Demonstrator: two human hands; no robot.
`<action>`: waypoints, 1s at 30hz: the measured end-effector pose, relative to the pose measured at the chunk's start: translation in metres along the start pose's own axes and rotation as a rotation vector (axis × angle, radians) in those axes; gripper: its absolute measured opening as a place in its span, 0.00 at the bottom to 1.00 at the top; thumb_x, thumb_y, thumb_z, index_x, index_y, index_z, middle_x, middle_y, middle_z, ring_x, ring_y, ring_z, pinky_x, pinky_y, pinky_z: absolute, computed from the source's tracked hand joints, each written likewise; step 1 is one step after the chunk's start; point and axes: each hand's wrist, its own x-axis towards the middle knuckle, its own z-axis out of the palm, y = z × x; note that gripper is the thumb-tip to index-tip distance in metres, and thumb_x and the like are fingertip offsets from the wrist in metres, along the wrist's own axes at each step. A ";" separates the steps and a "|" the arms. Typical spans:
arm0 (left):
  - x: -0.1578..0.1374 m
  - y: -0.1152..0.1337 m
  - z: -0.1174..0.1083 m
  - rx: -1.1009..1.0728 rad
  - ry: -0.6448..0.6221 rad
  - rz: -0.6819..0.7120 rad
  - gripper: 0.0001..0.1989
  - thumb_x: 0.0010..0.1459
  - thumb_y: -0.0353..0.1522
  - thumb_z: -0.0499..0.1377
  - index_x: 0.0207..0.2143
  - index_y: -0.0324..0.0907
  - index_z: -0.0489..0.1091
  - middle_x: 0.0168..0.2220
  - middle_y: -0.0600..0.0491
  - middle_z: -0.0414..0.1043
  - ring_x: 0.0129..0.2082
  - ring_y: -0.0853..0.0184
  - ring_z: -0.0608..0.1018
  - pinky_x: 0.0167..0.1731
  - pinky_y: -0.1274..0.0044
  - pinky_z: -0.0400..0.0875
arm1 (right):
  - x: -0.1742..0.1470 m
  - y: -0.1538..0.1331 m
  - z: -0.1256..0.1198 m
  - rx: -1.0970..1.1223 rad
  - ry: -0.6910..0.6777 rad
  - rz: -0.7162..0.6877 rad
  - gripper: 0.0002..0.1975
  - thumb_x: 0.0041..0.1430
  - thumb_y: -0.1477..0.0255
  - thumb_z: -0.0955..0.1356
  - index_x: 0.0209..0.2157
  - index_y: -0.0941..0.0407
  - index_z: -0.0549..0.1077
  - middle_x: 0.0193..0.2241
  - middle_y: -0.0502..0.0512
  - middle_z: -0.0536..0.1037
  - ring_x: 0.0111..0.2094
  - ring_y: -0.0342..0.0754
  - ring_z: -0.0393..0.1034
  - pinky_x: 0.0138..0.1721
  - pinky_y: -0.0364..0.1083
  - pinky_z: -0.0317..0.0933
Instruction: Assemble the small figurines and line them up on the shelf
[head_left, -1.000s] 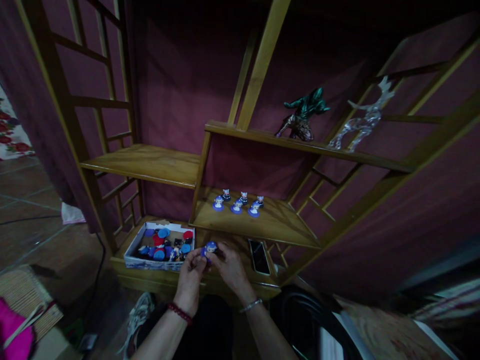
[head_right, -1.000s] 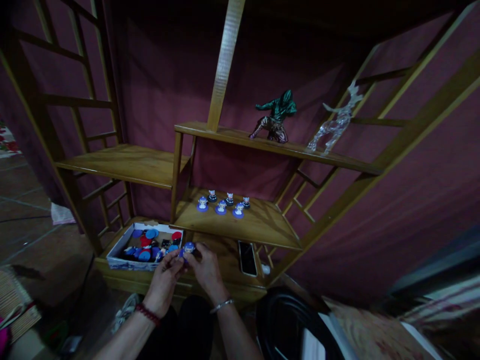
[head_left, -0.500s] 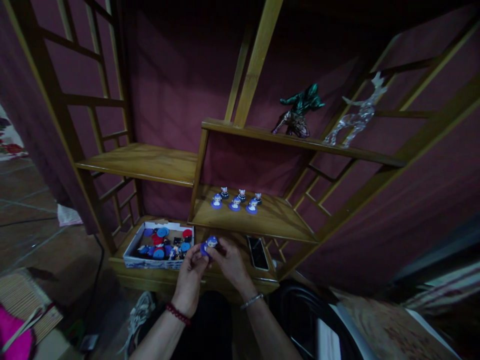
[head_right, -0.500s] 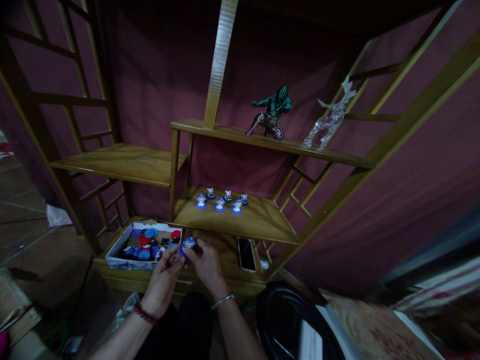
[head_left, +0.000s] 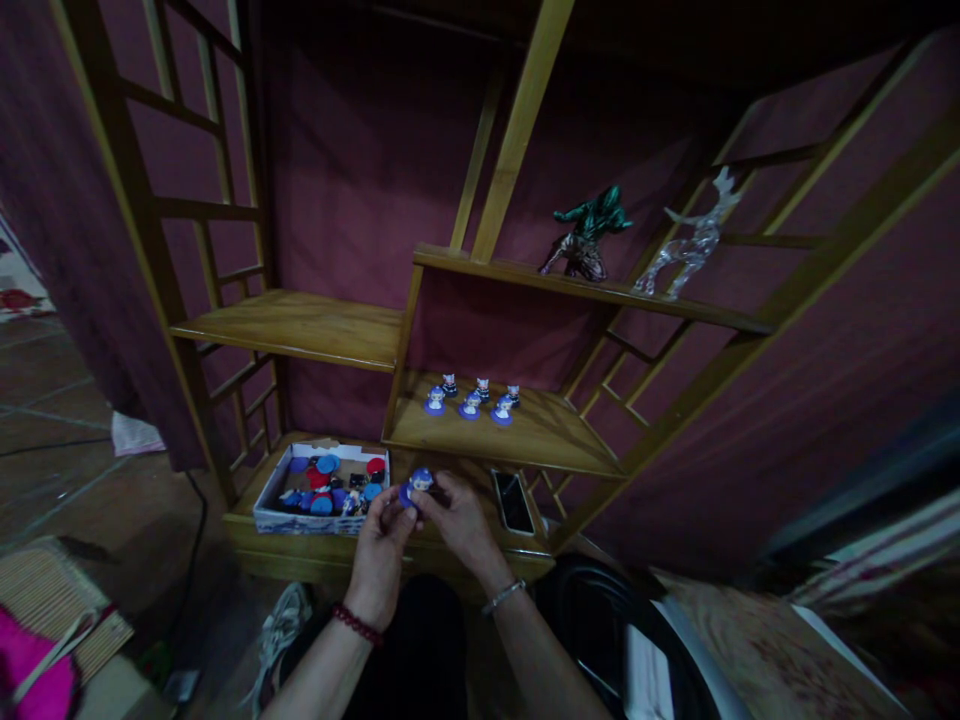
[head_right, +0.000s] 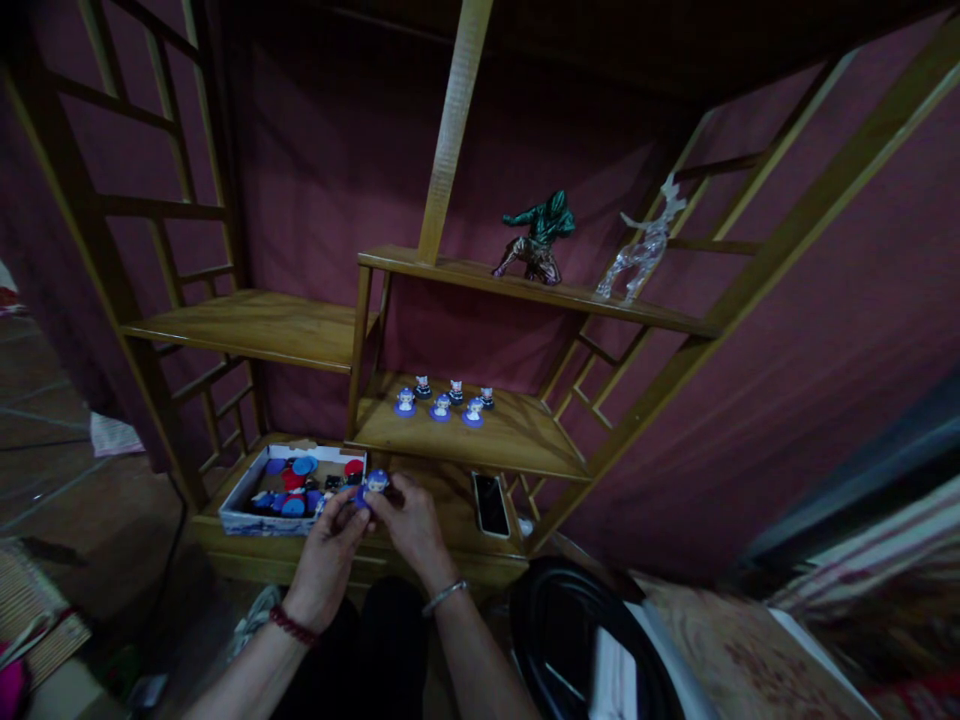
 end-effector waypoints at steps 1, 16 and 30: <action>-0.001 0.001 0.000 -0.006 -0.001 -0.003 0.19 0.39 0.31 0.64 0.37 0.41 0.66 0.33 0.52 0.71 0.32 0.71 0.72 0.32 0.79 0.65 | -0.001 -0.003 0.000 0.003 0.006 -0.002 0.07 0.48 0.68 0.66 0.26 0.57 0.70 0.25 0.49 0.71 0.28 0.42 0.65 0.30 0.40 0.59; -0.016 0.013 0.002 -0.058 -0.043 -0.020 0.19 0.39 0.31 0.65 0.36 0.41 0.65 0.33 0.52 0.72 0.33 0.70 0.73 0.36 0.77 0.66 | -0.012 -0.025 -0.003 -0.027 0.021 -0.056 0.08 0.49 0.68 0.66 0.30 0.57 0.73 0.31 0.52 0.73 0.34 0.45 0.67 0.37 0.43 0.61; -0.027 0.017 -0.002 -0.068 -0.065 0.005 0.16 0.41 0.31 0.64 0.36 0.40 0.67 0.33 0.52 0.71 0.32 0.72 0.72 0.33 0.79 0.66 | -0.023 -0.039 0.001 -0.026 0.039 -0.033 0.07 0.49 0.68 0.66 0.28 0.57 0.71 0.28 0.52 0.73 0.31 0.45 0.67 0.34 0.42 0.61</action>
